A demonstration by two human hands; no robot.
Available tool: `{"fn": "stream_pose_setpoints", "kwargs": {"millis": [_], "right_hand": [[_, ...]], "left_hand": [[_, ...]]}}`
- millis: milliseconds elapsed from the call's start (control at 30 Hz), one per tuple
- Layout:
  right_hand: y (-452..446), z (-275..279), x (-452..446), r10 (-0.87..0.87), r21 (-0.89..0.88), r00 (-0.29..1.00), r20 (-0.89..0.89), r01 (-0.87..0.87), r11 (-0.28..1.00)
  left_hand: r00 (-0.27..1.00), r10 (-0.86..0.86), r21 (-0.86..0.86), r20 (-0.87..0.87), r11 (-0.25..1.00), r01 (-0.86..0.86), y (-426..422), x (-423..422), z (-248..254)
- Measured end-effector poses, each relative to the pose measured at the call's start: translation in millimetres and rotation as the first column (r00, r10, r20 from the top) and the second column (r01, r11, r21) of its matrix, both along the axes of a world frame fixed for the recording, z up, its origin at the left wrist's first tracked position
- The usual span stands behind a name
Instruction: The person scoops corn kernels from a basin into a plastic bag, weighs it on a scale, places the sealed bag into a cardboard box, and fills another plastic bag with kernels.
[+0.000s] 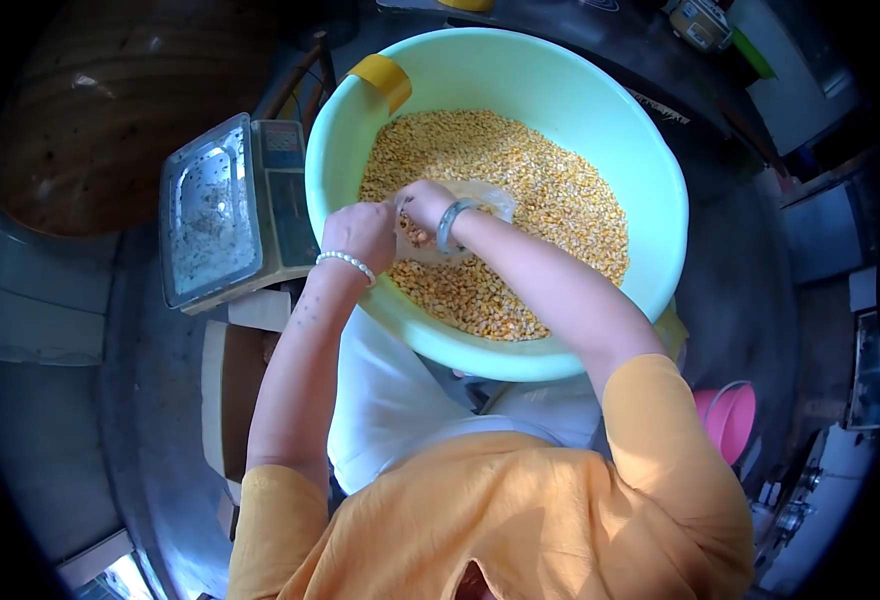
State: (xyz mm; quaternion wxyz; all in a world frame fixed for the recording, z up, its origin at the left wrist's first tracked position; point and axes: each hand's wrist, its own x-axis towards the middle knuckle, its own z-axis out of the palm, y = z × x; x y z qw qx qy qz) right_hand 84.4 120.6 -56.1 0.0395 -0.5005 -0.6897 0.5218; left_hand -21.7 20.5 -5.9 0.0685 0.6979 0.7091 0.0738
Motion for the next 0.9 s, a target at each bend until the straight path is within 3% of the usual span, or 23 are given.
{"fn": "stream_pose_setpoints", "kwargs": {"millis": [67,167,300,400,500,700,800,900], "right_hand": [[-8.5,17.7,22.7,0.225,0.433,0.97,0.094,-0.243,0.868],[-20.5,11.7,43.7,0.264,0.519,0.957,0.117,-0.285,0.806],[-58.1,23.7,62.8,0.506,0.478,0.743,0.438,-0.67,0.568],[-69.0,8.6,74.7,0.616,0.638,0.663,0.425,-0.702,0.316],[-69.8,11.3,74.0,0.587,0.528,0.608,0.535,-0.783,0.329],[-65.7,16.2,82.8,0.654,0.612,0.637,0.409,-0.722,0.321],[-60.5,22.4,92.3,0.626,0.779,0.746,0.229,-0.526,0.342],[-36.7,27.9,112.9,0.341,0.805,0.938,-0.06,-0.156,0.572]], "left_hand": [[1.0,0.025,0.001,0.008,1.0,-0.025,-1.6,2.7,3.2],[0.999,0.039,-0.002,0.017,0.999,-0.038,-0.4,5.0,6.9],[0.994,0.104,-0.08,0.016,0.991,-0.103,1.4,9.7,13.7],[0.993,0.114,-0.078,-0.001,0.99,-0.114,0.7,13.2,13.3],[0.993,0.121,-0.108,-0.008,0.987,-0.121,0.8,15.2,14.8],[0.997,0.025,-0.168,-0.066,0.985,-0.036,0.0,17.3,15.4],[0.995,0.014,-0.183,-0.098,0.983,-0.032,4.6,11.2,1.8],[0.998,0.062,-0.1,-0.033,0.993,-0.065,-0.1,13.3,6.0]]}}
